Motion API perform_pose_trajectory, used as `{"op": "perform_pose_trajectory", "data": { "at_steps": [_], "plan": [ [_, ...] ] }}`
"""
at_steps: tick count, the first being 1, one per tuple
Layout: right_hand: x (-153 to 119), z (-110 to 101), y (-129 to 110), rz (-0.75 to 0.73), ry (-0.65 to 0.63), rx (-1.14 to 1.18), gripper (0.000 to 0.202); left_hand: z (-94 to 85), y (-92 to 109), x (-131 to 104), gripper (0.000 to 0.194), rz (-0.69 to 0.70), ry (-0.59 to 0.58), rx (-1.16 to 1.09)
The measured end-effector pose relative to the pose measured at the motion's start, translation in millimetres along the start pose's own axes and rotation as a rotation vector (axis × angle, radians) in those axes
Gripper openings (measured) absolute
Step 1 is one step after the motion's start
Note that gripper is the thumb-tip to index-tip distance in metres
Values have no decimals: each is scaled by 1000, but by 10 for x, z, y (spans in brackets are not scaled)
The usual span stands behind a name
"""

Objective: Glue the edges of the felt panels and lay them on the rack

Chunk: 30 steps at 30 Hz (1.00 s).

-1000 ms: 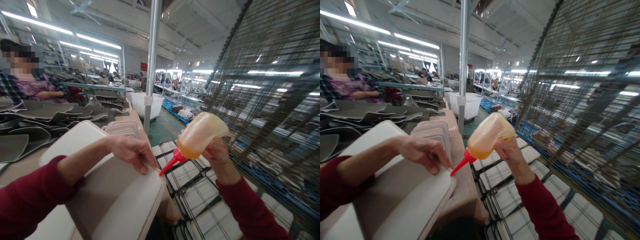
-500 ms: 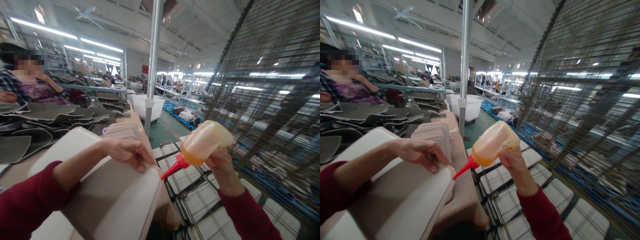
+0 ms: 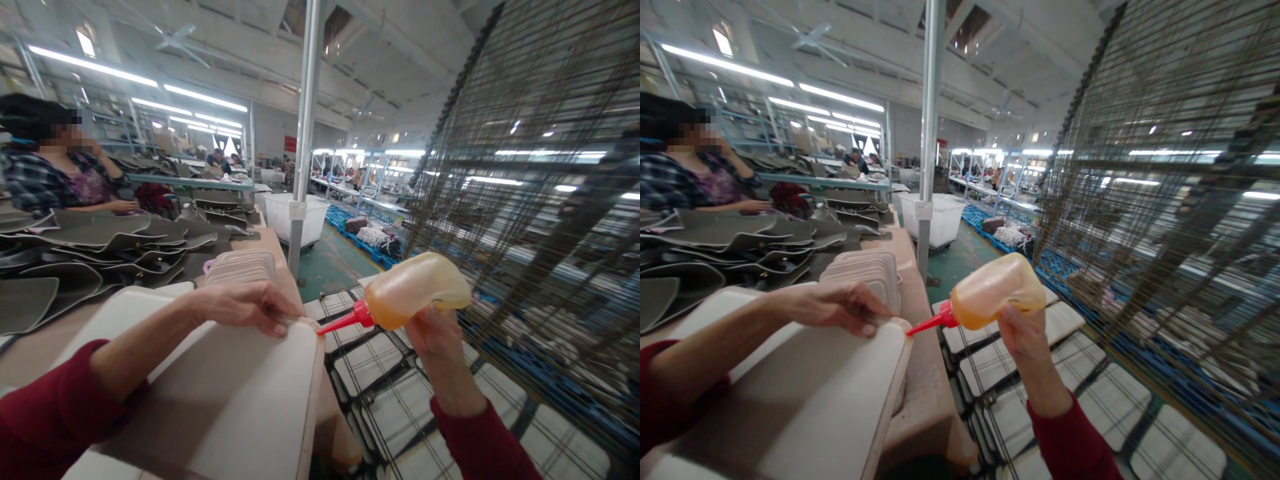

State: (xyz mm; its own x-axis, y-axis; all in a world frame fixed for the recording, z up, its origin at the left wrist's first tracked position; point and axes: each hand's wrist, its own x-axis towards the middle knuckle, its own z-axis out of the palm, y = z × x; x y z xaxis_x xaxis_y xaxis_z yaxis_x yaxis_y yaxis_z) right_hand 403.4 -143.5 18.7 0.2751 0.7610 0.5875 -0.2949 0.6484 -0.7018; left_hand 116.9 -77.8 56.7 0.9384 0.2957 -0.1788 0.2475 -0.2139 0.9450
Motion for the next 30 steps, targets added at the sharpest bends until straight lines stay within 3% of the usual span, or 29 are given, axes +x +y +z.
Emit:
{"op": "perform_pose_trajectory", "data": {
  "at_steps": [6, 12, 18, 25, 30],
  "plan": [
    [-56, -42, 63, 84, -42, -1, 48, 8, -30, -5, 30, 16, 42, -12],
    [-31, -30, 81, 29, -20, -14, 48, -10, -80, -11, 28, 2, 60, -48],
    [-119, -8, 77, 88, -94, 39, 46, -52, -156, -31, 25, -12, 48, -97],
    [-280, -157, 130, 165, -186, 40, 45, -50, -180, -58, 23, -61, 85, -158],
    [-206, 43, 62, 139, -135, 41, 53, -64, -209, -69, 25, -63, 89, -165]
  ]
}}
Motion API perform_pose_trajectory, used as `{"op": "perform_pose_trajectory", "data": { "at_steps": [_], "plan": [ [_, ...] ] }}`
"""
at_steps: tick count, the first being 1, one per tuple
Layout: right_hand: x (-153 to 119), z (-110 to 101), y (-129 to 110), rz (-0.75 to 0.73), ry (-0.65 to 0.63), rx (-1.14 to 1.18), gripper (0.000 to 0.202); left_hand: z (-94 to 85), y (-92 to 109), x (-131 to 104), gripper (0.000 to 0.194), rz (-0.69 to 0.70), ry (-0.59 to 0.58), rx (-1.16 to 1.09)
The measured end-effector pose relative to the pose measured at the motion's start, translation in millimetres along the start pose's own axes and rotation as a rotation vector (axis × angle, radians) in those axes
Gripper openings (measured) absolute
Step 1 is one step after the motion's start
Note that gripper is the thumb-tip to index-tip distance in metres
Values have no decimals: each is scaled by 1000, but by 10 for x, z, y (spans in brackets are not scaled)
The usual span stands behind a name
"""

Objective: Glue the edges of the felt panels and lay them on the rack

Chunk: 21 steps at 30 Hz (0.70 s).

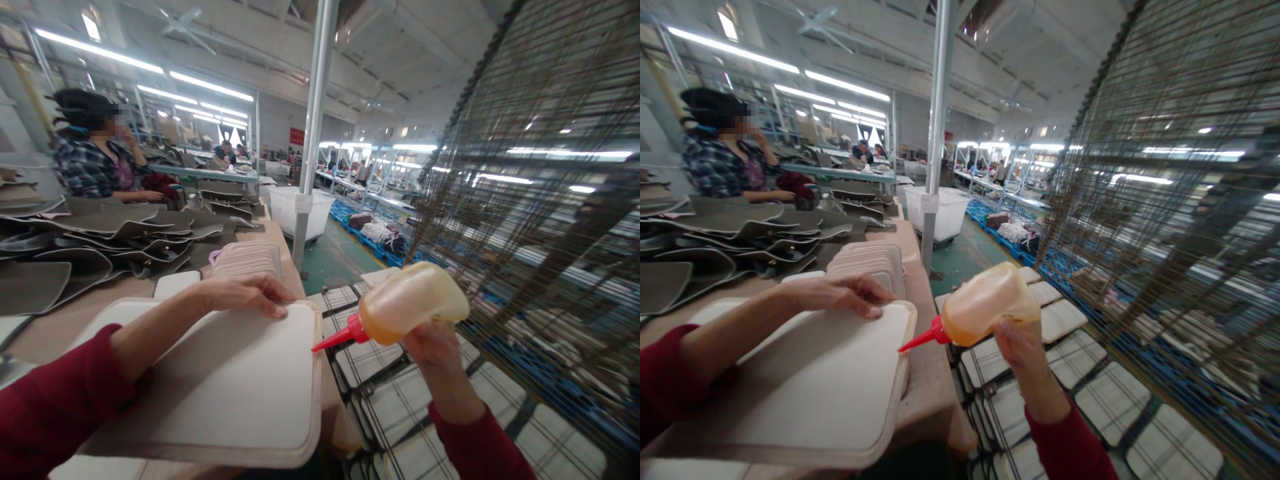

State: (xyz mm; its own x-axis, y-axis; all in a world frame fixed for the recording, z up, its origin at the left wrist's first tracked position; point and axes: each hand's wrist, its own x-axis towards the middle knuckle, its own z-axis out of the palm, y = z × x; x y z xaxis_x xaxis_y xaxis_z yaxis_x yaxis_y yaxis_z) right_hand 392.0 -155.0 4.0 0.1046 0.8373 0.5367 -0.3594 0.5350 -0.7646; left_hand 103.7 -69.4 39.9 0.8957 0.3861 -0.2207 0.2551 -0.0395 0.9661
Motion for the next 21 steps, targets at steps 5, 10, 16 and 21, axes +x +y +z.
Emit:
{"op": "perform_pose_trajectory", "data": {
  "at_steps": [5, 10, 16, 21],
  "plan": [
    [0, 40, 2, 20, 11, -32, 60, -58, -71, -16, 28, 5, 15, -9],
    [-159, -194, 111, 87, -60, -49, 58, -110, -165, -47, 27, -20, 74, -42],
    [-191, -158, 117, 131, -46, -20, 65, -165, -250, -60, 30, -20, 78, -92],
    [-161, -131, 115, 120, -34, 2, 66, -187, -273, -79, 32, -25, 70, -142]
  ]
}}
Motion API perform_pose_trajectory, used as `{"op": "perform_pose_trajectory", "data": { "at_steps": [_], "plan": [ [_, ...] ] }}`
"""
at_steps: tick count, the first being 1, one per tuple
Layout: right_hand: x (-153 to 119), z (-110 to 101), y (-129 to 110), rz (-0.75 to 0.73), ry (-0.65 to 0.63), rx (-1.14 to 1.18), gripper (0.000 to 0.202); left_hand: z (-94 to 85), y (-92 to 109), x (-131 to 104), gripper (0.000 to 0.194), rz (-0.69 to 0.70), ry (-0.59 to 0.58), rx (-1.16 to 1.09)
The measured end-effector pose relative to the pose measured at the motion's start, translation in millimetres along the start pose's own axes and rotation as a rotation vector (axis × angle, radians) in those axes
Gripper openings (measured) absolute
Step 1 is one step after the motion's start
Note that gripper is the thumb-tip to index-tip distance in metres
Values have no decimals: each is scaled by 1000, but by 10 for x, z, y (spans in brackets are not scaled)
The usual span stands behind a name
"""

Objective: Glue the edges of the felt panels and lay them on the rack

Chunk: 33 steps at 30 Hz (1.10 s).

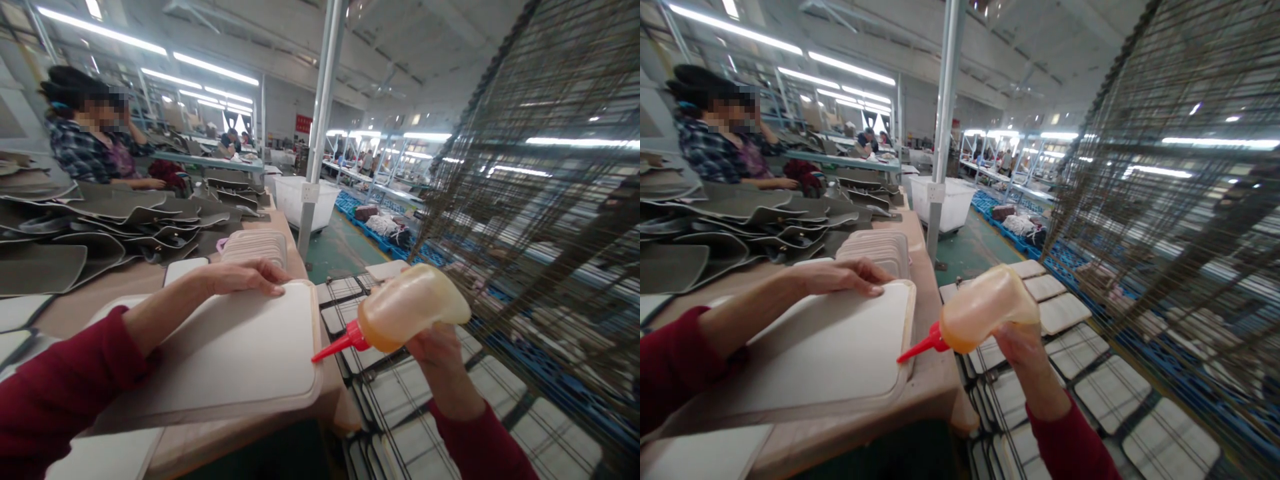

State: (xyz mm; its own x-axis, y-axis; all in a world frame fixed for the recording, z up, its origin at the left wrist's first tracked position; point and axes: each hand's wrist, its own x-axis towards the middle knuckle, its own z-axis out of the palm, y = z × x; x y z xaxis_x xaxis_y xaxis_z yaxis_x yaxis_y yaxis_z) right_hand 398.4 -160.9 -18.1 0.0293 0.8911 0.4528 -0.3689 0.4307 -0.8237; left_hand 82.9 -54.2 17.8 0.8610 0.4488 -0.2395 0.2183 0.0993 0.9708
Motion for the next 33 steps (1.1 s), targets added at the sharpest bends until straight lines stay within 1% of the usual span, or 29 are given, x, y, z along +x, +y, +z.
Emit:
{"op": "perform_pose_trajectory", "data": {
  "at_steps": [4, 6, 8, 12, 17, 20, 23, 26, 29, 31, 33],
  "plan": [
    [-74, -67, 17, 28, -50, -15, 68, -10, -12, -23, 31, -3, 41, 4],
    [-94, -50, 0, 34, -35, -22, 68, -15, -16, -29, 30, -1, 53, 0],
    [-87, 1, -27, 33, 0, -30, 63, -21, -16, -32, 31, 0, 51, -15],
    [-53, 78, -42, -22, 60, -29, 57, -38, -20, -34, 29, -8, 83, -35],
    [-74, 11, 35, -61, 37, -15, 57, -85, -59, -51, 29, -5, 140, -52],
    [-88, -1, 63, -164, 144, -47, 57, -102, -80, -69, 27, 22, 192, -58],
    [-105, 38, 71, -255, 247, -76, 61, -98, -101, -76, 32, 47, 271, -100],
    [-127, 65, 104, -296, 323, -78, 67, -85, -142, -66, 41, 72, 358, -184],
    [-135, 48, 166, -318, 391, -74, 74, -73, -198, -44, 47, 102, 436, -248],
    [-128, 21, 206, -338, 422, -73, 74, -61, -231, -28, 50, 117, 474, -280],
    [-121, -7, 240, -355, 444, -81, 70, -42, -257, -7, 54, 126, 514, -309]
  ]
}}
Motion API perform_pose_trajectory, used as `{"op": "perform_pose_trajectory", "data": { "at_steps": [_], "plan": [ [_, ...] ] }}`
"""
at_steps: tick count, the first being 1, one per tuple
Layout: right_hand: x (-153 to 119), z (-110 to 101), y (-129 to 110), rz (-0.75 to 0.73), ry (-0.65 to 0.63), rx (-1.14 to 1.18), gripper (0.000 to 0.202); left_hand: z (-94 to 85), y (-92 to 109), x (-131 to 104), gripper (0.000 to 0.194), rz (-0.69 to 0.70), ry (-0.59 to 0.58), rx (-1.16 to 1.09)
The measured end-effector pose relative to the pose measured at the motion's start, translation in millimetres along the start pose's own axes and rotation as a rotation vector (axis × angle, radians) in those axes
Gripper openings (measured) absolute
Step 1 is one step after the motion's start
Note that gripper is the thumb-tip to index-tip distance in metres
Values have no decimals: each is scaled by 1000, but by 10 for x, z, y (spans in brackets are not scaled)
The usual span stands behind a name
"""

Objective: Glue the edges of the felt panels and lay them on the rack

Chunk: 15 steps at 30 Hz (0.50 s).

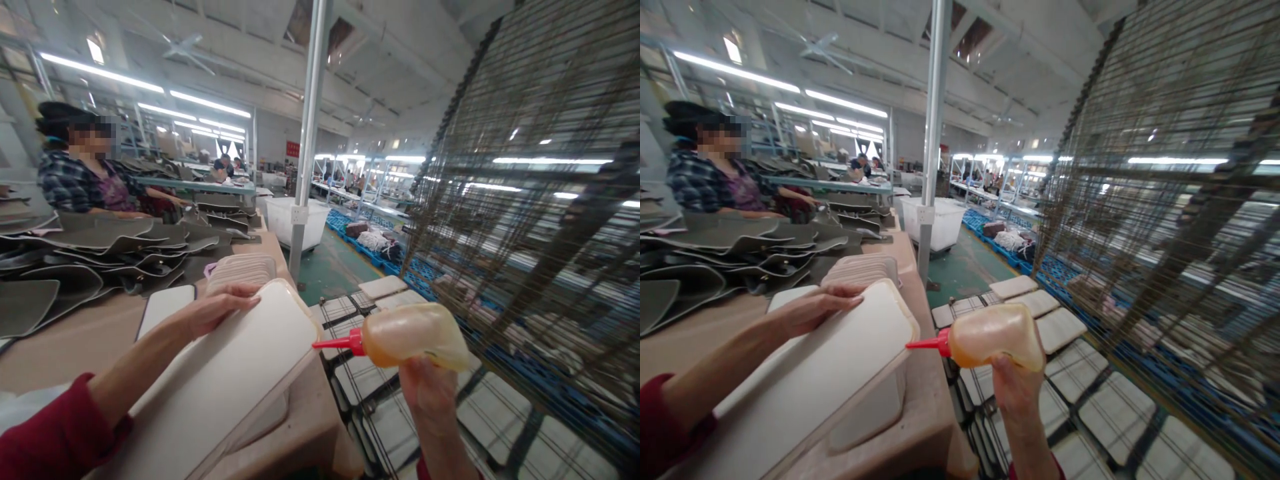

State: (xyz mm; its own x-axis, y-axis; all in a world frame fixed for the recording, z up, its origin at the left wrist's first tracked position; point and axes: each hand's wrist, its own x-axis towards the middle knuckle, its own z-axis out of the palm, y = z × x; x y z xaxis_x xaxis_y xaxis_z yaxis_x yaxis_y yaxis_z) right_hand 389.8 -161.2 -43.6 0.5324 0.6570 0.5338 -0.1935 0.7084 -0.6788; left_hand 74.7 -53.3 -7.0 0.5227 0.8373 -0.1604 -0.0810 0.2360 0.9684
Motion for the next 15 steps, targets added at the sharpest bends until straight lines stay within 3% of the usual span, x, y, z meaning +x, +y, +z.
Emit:
{"op": "perform_pose_trajectory", "data": {
  "at_steps": [4, 9, 15],
  "plan": [
    [-31, -23, 62, -12, 2, -20, 67, 45, -67, 29, 64, 15, 93, -50],
    [-47, 91, 54, 105, -89, 56, 77, 65, -124, 81, 67, 66, 147, -35],
    [401, 361, -211, 2, -98, 88, 68, 88, -43, 60, 55, 68, 8, 89]
  ]
}}
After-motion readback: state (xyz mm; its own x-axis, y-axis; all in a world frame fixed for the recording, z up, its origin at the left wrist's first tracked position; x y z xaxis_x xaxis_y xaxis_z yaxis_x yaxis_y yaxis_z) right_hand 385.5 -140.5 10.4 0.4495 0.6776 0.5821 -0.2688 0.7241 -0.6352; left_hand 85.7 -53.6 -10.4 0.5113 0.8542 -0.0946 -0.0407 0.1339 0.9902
